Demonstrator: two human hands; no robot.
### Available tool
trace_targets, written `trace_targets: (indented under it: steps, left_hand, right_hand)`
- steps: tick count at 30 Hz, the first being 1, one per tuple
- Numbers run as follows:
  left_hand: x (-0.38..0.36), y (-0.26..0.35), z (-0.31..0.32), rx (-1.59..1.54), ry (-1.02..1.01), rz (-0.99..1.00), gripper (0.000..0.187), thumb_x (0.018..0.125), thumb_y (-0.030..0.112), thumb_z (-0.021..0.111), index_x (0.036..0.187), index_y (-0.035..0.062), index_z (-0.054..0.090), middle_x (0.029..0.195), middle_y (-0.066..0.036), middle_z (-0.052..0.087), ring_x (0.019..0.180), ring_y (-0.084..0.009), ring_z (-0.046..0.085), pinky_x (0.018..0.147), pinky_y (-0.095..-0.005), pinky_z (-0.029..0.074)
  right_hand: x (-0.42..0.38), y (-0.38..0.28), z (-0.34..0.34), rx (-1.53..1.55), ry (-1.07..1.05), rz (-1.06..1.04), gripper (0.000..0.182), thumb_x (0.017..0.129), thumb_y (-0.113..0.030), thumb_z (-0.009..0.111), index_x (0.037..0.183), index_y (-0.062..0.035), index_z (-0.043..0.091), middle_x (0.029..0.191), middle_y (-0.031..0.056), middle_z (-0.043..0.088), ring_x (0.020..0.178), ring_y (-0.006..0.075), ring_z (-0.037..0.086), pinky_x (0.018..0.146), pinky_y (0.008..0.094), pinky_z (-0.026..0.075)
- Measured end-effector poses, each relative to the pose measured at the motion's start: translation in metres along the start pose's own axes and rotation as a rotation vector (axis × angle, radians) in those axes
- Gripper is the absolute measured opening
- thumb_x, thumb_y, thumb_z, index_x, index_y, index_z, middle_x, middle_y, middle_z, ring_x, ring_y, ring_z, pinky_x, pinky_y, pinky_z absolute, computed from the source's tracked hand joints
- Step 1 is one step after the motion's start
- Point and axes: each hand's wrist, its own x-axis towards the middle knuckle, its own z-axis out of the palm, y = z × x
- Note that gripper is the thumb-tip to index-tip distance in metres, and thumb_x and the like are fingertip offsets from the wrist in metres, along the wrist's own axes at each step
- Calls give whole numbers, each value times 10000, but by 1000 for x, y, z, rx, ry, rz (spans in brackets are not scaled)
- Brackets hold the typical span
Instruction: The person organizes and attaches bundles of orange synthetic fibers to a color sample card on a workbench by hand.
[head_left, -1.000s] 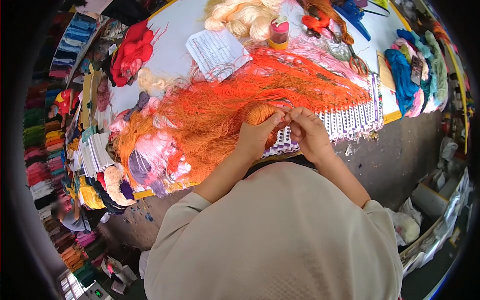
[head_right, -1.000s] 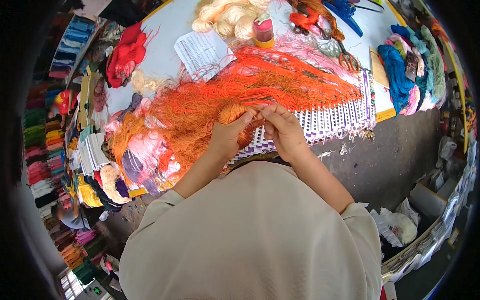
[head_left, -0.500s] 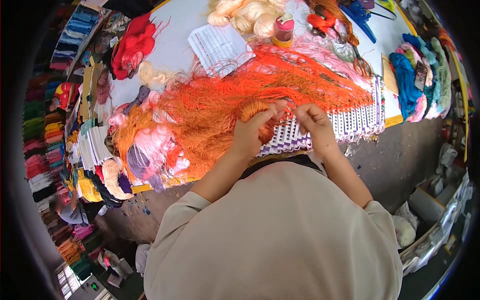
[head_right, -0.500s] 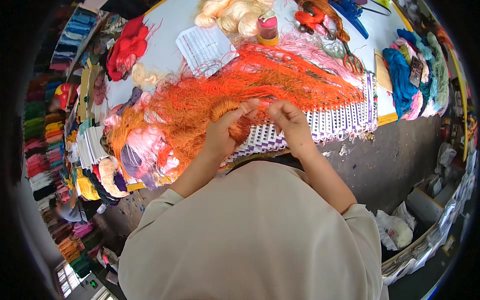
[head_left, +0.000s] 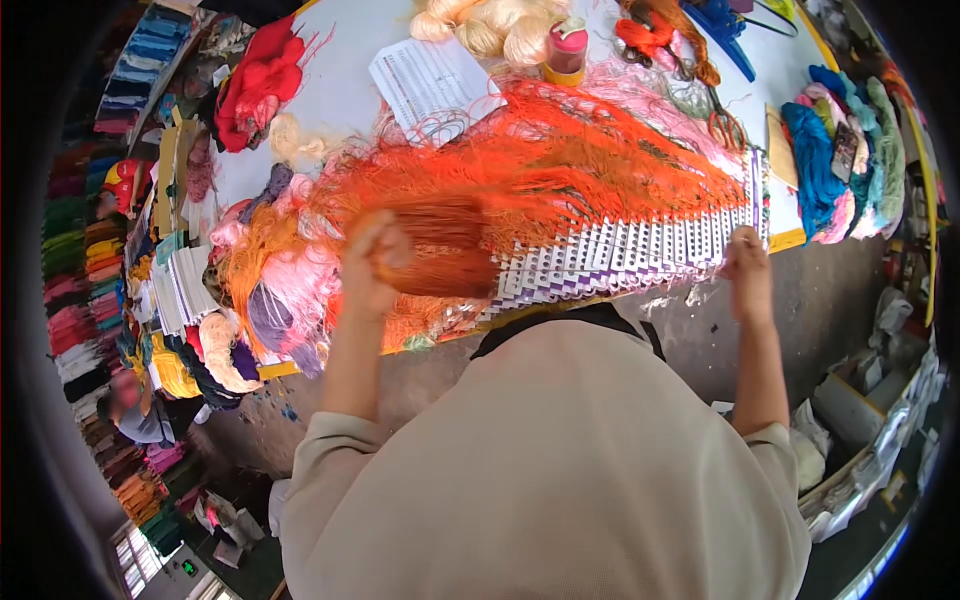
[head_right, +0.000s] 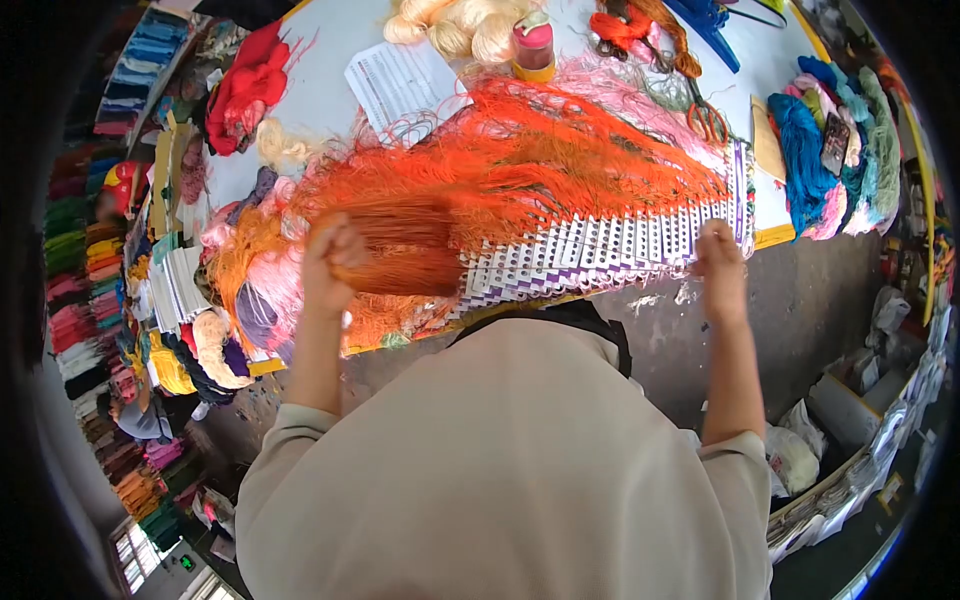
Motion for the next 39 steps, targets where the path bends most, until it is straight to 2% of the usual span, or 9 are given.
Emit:
trace_targets:
  steps: [3, 4, 6, 8, 10, 13, 16, 26, 39]
  left_hand:
    - [-15, 55, -37, -77, 48, 238, 113, 958, 132, 516, 924, 47, 582, 600, 45, 358, 486, -51, 342, 452, -198, 299]
    - [-22, 65, -40, -140, -18, 285, 151, 972, 146, 498, 972, 16, 575, 602, 49, 344, 498, -50, 337, 463, -206, 301]
    - [-28, 66, -32, -157, -127, 356, 240, 1005, 169, 444, 1095, -20, 563, 583, 51, 308, 500, -49, 321, 454, -215, 286]
    - [-16, 27, -17, -34, -47, 224, 279, 997, 214, 471, 1139, -13, 552, 556, 55, 274, 481, -36, 304, 439, -196, 264]
    - [1, -17, -12, 150, -77, -80, 282, 965, 216, 534, 1144, 0, 566, 553, 53, 318, 486, -42, 333, 440, -190, 265]
    - [30, -95, -19, 157, -11, -290, 239, 929, 208, 592, 1081, 25, 614, 581, 49, 408, 503, -51, 377, 452, -207, 304]
    - [56, -153, -18, 240, 168, -388, 192, 914, 212, 623, 985, 37, 661, 633, 31, 497, 517, -68, 411, 482, -218, 353]
    - [97, -228, 8, 466, 223, -455, 202, 842, 164, 678, 921, -22, 687, 701, -52, 632, 516, -90, 478, 453, -246, 381]
    - [120, -261, 32, 681, 222, -502, 126, 813, 136, 703, 815, 25, 644, 651, -12, 562, 536, -121, 494, 478, -280, 373]
  right_hand:
    - [36, 25, -150, -281, 473, -194, 93, 910, -169, 502, 890, -106, 568, 718, -36, 466, 621, 77, 418, 548, 216, 338]
    - [50, 41, -223, -126, 650, -115, 110, 895, -136, 495, 847, -94, 585, 739, -12, 495, 647, 99, 453, 580, 258, 395]
    - [48, 38, -242, -95, 856, -44, 137, 887, -115, 488, 801, -65, 583, 734, 5, 497, 667, 118, 481, 620, 299, 442]
    - [57, 56, -229, -1182, 661, -509, 157, 880, -112, 492, 788, -35, 592, 733, 13, 510, 678, 129, 506, 640, 308, 460]
    - [51, 52, -109, -568, 326, -149, 155, 891, -137, 510, 947, -34, 611, 780, 22, 553, 703, 123, 521, 627, 293, 444]
    - [36, 81, 14, -576, -140, -127, 141, 925, -149, 523, 993, -54, 602, 742, 29, 560, 683, 120, 514, 608, 291, 440]
    - [30, 98, 92, -618, -342, -123, 123, 924, -162, 557, 945, -53, 610, 652, 99, 601, 559, 180, 566, 563, 327, 458]
    - [54, 118, 149, -678, -506, -76, 134, 914, -204, 559, 925, -72, 580, 669, 120, 622, 596, 236, 632, 584, 367, 480]
    - [58, 120, 142, -611, -554, -60, 116, 928, -211, 543, 966, -102, 544, 612, 102, 594, 565, 229, 614, 560, 367, 472]
